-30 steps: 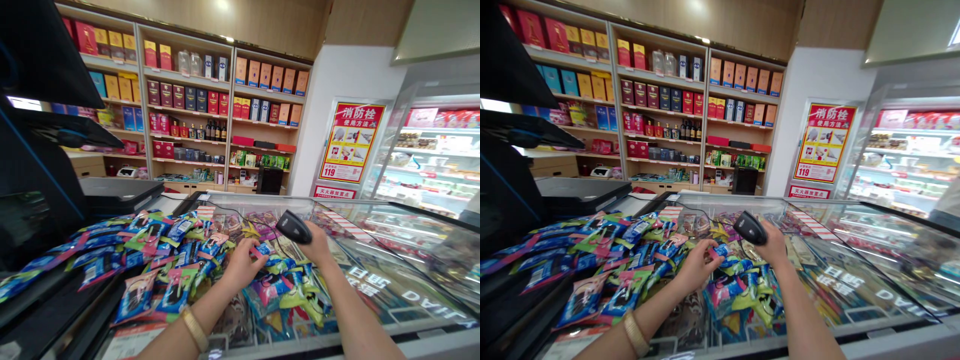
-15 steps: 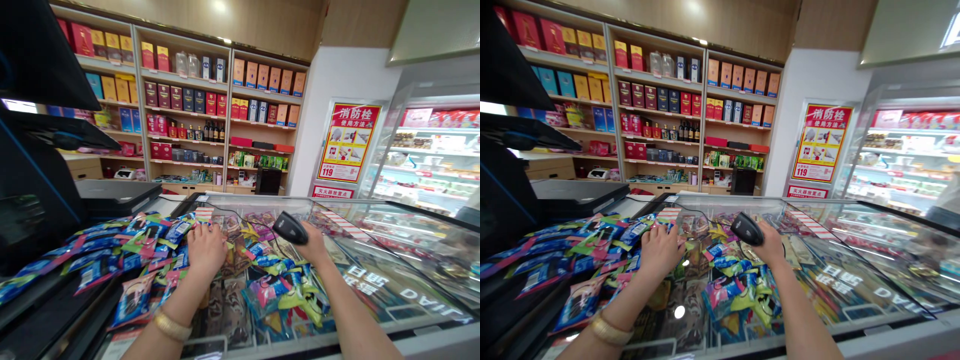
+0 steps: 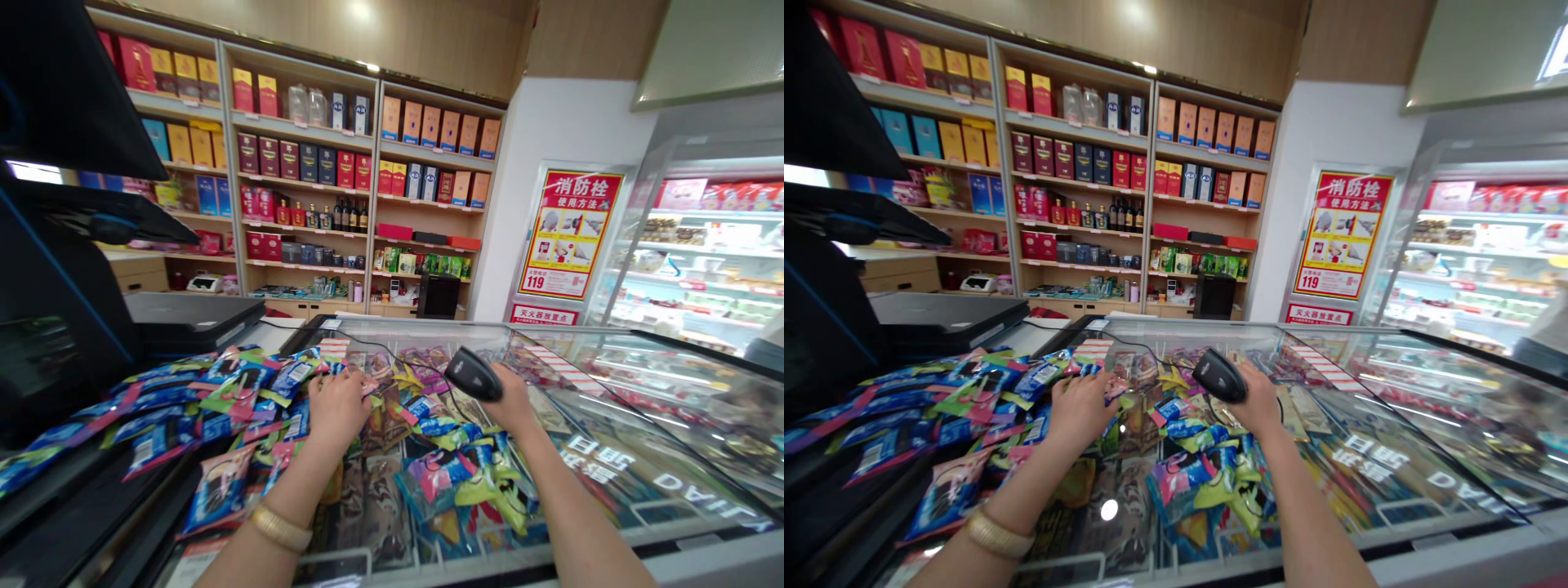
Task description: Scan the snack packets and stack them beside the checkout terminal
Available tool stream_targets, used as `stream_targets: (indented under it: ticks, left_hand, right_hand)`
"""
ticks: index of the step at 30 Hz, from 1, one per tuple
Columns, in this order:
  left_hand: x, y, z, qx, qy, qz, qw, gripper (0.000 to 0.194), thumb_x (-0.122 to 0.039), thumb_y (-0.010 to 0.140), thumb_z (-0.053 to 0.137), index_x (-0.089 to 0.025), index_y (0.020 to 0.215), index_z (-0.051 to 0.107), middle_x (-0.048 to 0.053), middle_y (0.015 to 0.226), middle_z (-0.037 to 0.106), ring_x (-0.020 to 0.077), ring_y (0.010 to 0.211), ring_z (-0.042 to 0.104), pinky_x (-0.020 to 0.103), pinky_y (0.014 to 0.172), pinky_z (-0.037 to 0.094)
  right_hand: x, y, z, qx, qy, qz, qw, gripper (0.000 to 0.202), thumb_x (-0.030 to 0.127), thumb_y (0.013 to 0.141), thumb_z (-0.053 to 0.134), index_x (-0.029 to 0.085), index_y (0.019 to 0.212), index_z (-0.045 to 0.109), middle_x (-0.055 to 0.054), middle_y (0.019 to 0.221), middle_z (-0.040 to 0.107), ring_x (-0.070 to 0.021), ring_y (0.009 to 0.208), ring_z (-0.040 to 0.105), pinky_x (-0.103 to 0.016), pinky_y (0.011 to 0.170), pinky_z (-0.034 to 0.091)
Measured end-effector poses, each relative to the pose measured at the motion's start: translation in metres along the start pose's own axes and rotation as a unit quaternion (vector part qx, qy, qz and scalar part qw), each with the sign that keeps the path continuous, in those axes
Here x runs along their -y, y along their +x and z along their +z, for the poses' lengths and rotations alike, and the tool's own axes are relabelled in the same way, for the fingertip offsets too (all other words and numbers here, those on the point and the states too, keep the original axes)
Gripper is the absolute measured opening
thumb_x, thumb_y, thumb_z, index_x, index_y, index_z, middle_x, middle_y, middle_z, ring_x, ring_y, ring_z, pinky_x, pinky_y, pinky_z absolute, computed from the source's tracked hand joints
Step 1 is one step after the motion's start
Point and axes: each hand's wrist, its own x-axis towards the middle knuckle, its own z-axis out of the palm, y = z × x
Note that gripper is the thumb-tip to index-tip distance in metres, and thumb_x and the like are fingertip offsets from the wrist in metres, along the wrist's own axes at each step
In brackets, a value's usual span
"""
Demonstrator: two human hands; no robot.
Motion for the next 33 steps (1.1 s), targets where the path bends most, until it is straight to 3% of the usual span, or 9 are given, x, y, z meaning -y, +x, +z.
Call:
stream_targets:
  ticks: [3, 5, 7, 11, 12, 14, 16, 22, 33]
  left_hand:
    - [-0.002, 0.006, 0.004, -0.044, -0.138, -0.019, 0.989, 0.031, -0.024, 0.078, 0.055, -0.021, 0.108, 0.066, 0.011, 0.108, 0.070, 0.0284, 0.107, 0.060, 0.048, 0.103, 0.030]
    - [-0.004, 0.012, 0.006, -0.058, -0.302, -0.042, 0.951, 0.031, -0.024, 0.079, 0.055, -0.020, 0.107, 0.066, 0.009, 0.109, 0.069, 0.0258, 0.105, 0.062, 0.042, 0.100, 0.038]
    - [-0.006, 0.015, 0.007, -0.037, -0.487, -0.090, 0.868, 0.028, -0.026, 0.080, 0.055, -0.017, 0.104, 0.066, 0.008, 0.104, 0.070, 0.0235, 0.096, 0.065, 0.035, 0.086, 0.049]
    - [-0.008, 0.016, 0.008, 0.037, -0.724, -0.222, 0.652, 0.019, -0.030, 0.084, 0.054, -0.018, 0.096, 0.062, 0.005, 0.083, 0.070, 0.0180, 0.065, 0.066, 0.029, 0.058, 0.054]
    - [-0.009, 0.015, 0.007, 0.054, -0.750, -0.237, 0.616, 0.017, -0.029, 0.085, 0.053, -0.018, 0.094, 0.061, 0.004, 0.077, 0.069, 0.0168, 0.060, 0.065, 0.028, 0.055, 0.054]
    - [-0.009, 0.014, 0.006, 0.076, -0.777, -0.243, 0.576, 0.016, -0.029, 0.088, 0.050, -0.017, 0.091, 0.060, 0.004, 0.071, 0.067, 0.0156, 0.055, 0.064, 0.027, 0.054, 0.054]
    - [-0.010, 0.013, 0.005, 0.080, -0.782, -0.237, 0.571, 0.016, -0.027, 0.090, 0.047, -0.016, 0.091, 0.059, 0.004, 0.070, 0.067, 0.0156, 0.055, 0.064, 0.026, 0.052, 0.054]
    - [-0.015, 0.011, 0.002, 0.070, -0.761, -0.232, 0.602, 0.015, -0.025, 0.091, 0.045, -0.017, 0.092, 0.058, 0.004, 0.072, 0.068, 0.0164, 0.062, 0.066, 0.024, 0.049, 0.053]
    - [-0.015, 0.012, 0.008, 0.068, -0.752, -0.222, 0.618, 0.018, -0.026, 0.088, 0.046, -0.017, 0.092, 0.061, 0.004, 0.077, 0.067, 0.0156, 0.065, 0.064, 0.024, 0.052, 0.052]
  right_hand:
    - [0.001, 0.001, -0.001, -0.003, 0.003, 0.005, 1.000, 0.015, 0.024, 0.069, 0.056, 0.022, 0.083, 0.062, -0.003, 0.071, 0.063, -0.0197, 0.066, 0.060, -0.028, 0.058, 0.046]
    - [0.002, 0.001, -0.002, -0.008, 0.003, 0.006, 1.000, 0.011, 0.026, 0.070, 0.057, 0.022, 0.079, 0.061, -0.003, 0.069, 0.062, -0.0190, 0.064, 0.059, -0.028, 0.057, 0.045]
    - [0.004, 0.002, -0.003, -0.007, 0.007, 0.001, 1.000, 0.009, 0.029, 0.072, 0.057, 0.022, 0.077, 0.060, -0.003, 0.068, 0.060, -0.0186, 0.063, 0.059, -0.027, 0.057, 0.045]
    - [0.012, 0.005, -0.005, 0.007, 0.020, -0.017, 1.000, 0.011, 0.032, 0.075, 0.058, 0.021, 0.076, 0.060, -0.003, 0.067, 0.060, -0.0192, 0.065, 0.059, -0.029, 0.060, 0.046]
    - [0.015, 0.005, -0.005, 0.011, 0.021, -0.023, 0.999, 0.012, 0.032, 0.076, 0.058, 0.021, 0.078, 0.060, -0.004, 0.069, 0.061, -0.0197, 0.066, 0.059, -0.030, 0.062, 0.047]
    - [0.020, 0.006, -0.005, 0.021, 0.022, -0.039, 0.999, 0.015, 0.032, 0.076, 0.058, 0.020, 0.084, 0.062, -0.006, 0.075, 0.064, -0.0209, 0.071, 0.061, -0.031, 0.065, 0.047]
    - [0.026, 0.007, -0.004, 0.040, 0.027, -0.056, 0.997, 0.019, 0.033, 0.074, 0.060, 0.020, 0.088, 0.062, -0.006, 0.079, 0.066, -0.0216, 0.074, 0.062, -0.032, 0.069, 0.047]
    - [0.040, 0.011, -0.005, 0.115, 0.041, -0.075, 0.990, 0.006, 0.021, 0.070, 0.057, 0.021, 0.076, 0.058, -0.003, 0.070, 0.060, -0.0179, 0.068, 0.056, -0.029, 0.067, 0.041]
    - [0.038, 0.010, -0.004, 0.109, 0.024, -0.049, 0.993, 0.011, 0.028, 0.070, 0.059, 0.021, 0.078, 0.059, -0.004, 0.074, 0.061, -0.0189, 0.070, 0.057, -0.029, 0.067, 0.042]
